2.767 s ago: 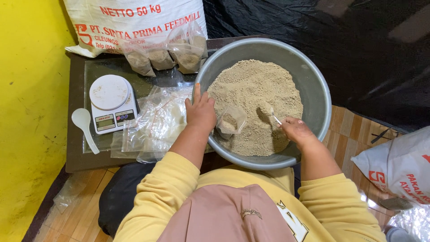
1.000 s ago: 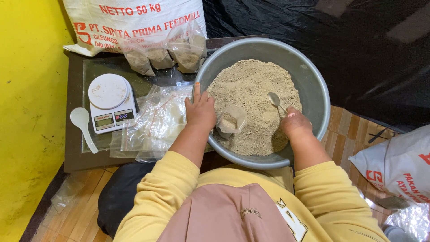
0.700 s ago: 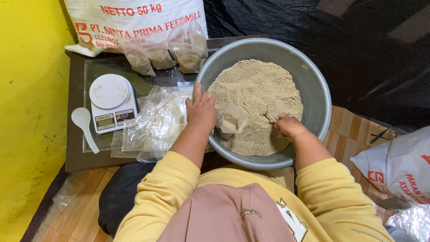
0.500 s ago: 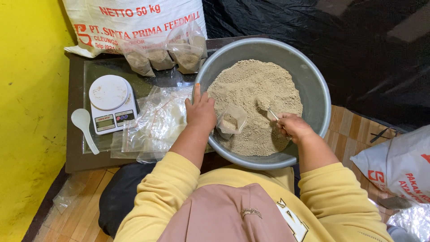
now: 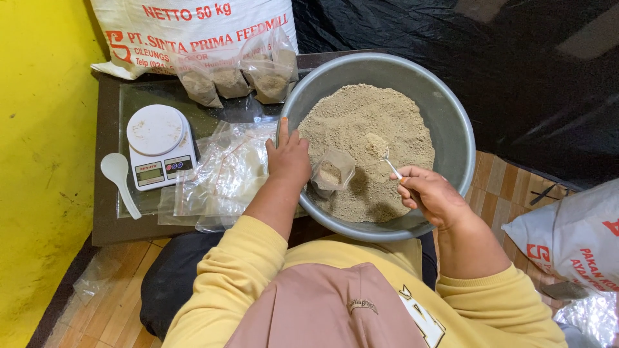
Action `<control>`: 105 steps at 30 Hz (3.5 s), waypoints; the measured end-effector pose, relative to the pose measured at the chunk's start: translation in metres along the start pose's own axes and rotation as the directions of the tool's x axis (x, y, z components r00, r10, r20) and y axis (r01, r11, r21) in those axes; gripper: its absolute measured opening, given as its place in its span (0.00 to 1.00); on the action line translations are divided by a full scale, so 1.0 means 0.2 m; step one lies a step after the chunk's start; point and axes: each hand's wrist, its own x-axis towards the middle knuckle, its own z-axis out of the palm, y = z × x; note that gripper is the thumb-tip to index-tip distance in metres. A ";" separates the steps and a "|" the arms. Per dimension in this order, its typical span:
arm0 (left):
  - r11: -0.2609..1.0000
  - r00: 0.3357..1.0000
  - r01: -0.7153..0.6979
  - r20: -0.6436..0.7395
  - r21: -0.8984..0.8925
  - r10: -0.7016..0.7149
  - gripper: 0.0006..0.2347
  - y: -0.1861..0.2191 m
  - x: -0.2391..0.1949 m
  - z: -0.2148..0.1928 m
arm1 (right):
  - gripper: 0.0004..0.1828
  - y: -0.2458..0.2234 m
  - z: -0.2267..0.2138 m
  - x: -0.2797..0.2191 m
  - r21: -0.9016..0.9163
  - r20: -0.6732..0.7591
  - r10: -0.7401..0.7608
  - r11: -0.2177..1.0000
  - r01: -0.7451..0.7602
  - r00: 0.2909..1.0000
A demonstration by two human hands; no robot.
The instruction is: Scooping animal feed from a large bowl into small plastic bags using a spoon and weighing them on a digital scale.
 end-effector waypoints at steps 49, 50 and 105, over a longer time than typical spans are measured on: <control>0.930 0.863 -0.179 -0.505 -0.321 -0.008 0.15 -0.12 -0.13 0.17 | 0.30 -0.06 0.53 -0.02 -0.989 0.066 -0.205 0.118 0.092 0.976; 0.912 0.854 -0.204 -0.520 -0.356 -0.012 0.15 -0.15 -0.16 0.19 | 0.34 -0.07 0.56 -0.01 -0.990 0.034 -0.155 0.133 0.055 0.987; 0.131 0.998 0.041 0.035 -0.990 -0.053 0.17 -0.96 -0.28 0.62 | 0.17 -0.26 2.12 1.35 -0.410 0.892 -0.345 -0.348 0.843 0.291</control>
